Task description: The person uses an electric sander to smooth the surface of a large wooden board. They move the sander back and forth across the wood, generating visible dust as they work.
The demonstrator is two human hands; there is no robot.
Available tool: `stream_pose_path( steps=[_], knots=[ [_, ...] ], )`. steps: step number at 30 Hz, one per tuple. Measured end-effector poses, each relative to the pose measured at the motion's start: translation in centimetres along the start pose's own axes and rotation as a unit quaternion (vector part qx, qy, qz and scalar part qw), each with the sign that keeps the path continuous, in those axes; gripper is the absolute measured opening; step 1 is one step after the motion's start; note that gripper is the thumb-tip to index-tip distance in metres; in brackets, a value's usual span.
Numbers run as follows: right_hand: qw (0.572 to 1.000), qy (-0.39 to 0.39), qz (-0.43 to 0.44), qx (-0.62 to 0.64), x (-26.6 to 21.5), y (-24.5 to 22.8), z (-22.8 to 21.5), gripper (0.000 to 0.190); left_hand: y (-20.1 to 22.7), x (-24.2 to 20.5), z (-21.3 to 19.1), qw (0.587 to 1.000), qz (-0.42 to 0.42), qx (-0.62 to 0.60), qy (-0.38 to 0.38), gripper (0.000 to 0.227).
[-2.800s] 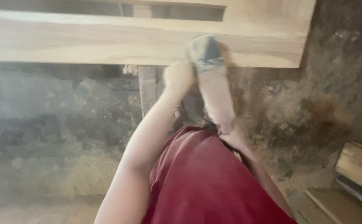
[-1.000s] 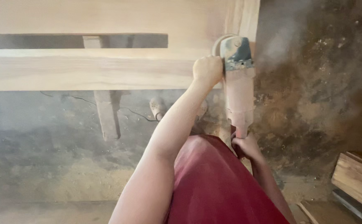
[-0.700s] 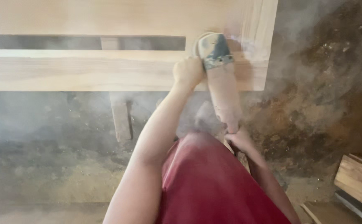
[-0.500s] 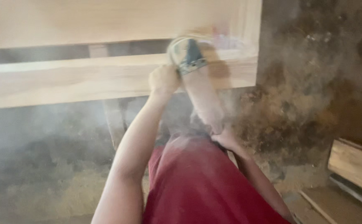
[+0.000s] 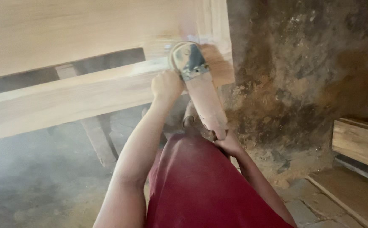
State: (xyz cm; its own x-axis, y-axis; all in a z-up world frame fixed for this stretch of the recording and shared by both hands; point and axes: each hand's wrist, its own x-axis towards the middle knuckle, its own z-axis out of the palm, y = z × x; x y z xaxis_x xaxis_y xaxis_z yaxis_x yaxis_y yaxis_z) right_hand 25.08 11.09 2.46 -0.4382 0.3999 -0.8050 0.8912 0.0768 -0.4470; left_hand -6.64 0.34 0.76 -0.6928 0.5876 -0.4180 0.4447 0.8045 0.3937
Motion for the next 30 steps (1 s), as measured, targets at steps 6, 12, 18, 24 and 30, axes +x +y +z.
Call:
stream_pose_path(
  steps=[6,12,18,24,30],
  knots=[
    [0.994,-0.002,0.078,0.072,-0.1,4.0,-3.9,0.025,5.9,1.7,2.3,0.999,0.040,0.018,0.003,0.023],
    [0.995,0.028,0.011,0.092,0.1,5.1,-6.2,0.019,9.9,3.6,3.4,0.999,0.047,-0.016,0.009,0.023],
    [0.985,0.035,0.067,0.152,0.2,4.4,-8.7,0.012,13.3,5.9,4.4,0.996,0.082,-0.020,0.033,0.015],
    [0.982,0.010,0.122,0.142,2.2,5.8,-9.1,0.006,13.1,6.8,3.2,0.997,0.069,-0.002,0.028,0.013],
    [0.969,-0.091,0.166,0.161,4.7,5.6,-8.7,0.015,10.3,7.4,0.8,0.999,0.032,-0.017,-0.021,0.014]
  ],
)
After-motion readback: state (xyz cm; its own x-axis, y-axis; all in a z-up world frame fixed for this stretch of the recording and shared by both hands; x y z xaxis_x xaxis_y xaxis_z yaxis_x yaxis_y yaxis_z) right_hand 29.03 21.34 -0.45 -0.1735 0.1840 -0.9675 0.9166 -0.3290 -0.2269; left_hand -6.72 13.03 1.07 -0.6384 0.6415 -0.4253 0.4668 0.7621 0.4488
